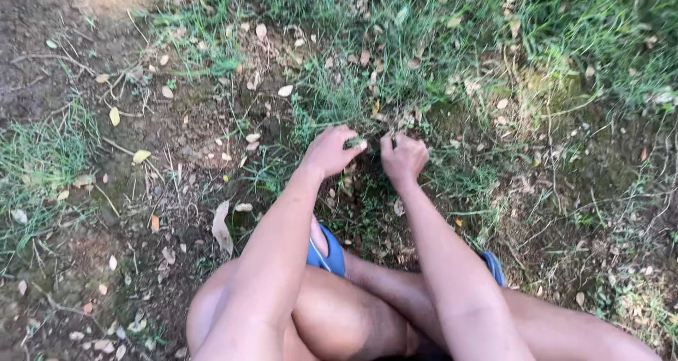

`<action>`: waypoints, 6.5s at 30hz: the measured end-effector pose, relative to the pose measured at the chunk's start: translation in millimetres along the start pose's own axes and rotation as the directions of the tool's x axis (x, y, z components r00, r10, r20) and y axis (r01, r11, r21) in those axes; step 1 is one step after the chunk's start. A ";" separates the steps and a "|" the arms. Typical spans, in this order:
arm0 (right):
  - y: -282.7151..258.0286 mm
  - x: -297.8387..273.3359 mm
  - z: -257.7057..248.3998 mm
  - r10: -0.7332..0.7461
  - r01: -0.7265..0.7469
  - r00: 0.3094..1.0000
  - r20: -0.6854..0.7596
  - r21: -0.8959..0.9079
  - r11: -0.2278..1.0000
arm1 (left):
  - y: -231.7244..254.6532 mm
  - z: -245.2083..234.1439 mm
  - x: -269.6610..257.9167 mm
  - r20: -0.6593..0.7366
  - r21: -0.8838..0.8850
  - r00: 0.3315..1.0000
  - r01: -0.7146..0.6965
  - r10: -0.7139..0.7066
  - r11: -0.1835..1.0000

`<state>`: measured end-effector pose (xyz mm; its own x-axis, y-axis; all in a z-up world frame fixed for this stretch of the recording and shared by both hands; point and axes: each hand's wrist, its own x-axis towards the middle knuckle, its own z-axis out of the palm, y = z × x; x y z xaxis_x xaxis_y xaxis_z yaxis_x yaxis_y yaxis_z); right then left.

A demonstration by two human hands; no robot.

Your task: The person pulls patches of grass and weeds from the soil by hand while sitting on the ground.

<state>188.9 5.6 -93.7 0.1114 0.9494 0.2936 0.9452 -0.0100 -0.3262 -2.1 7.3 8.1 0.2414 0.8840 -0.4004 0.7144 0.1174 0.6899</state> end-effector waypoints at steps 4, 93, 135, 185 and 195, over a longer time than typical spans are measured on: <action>13.2 -6.2 8.9 0.044 -0.045 0.999 0.008 0.213 0.976 | 0.9 -3.3 -1.4 -0.025 0.029 0.998 -0.055 0.056 0.998; 208.5 -18.5 -179.9 0.058 -0.042 0.998 -0.006 0.610 0.792 | 243.7 307.5 39.3 -0.452 -0.567 0.881 -0.161 -0.142 0.808; 53.0 32.1 -30.4 -0.481 0.482 0.865 0.144 0.031 0.876 | 20.3 -49.5 -15.1 0.184 -0.011 0.969 -0.166 0.165 0.986; -49.2 125.5 -30.6 -0.649 0.858 0.494 0.578 -0.202 0.473 | -45.0 0.0 91.2 -0.278 -0.625 0.958 -0.123 -0.072 0.771; -59.7 114.2 -41.1 -0.559 0.791 0.502 0.660 -0.088 0.606 | -3.2 -50.9 69.3 -0.251 0.001 0.967 -0.035 0.034 0.999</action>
<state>157.7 101.7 -3.7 -0.6748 0.6894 -0.2633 0.6880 0.7168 0.1135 -21.1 91.3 8.8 0.0931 0.9728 -0.2122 0.7062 0.0857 0.7028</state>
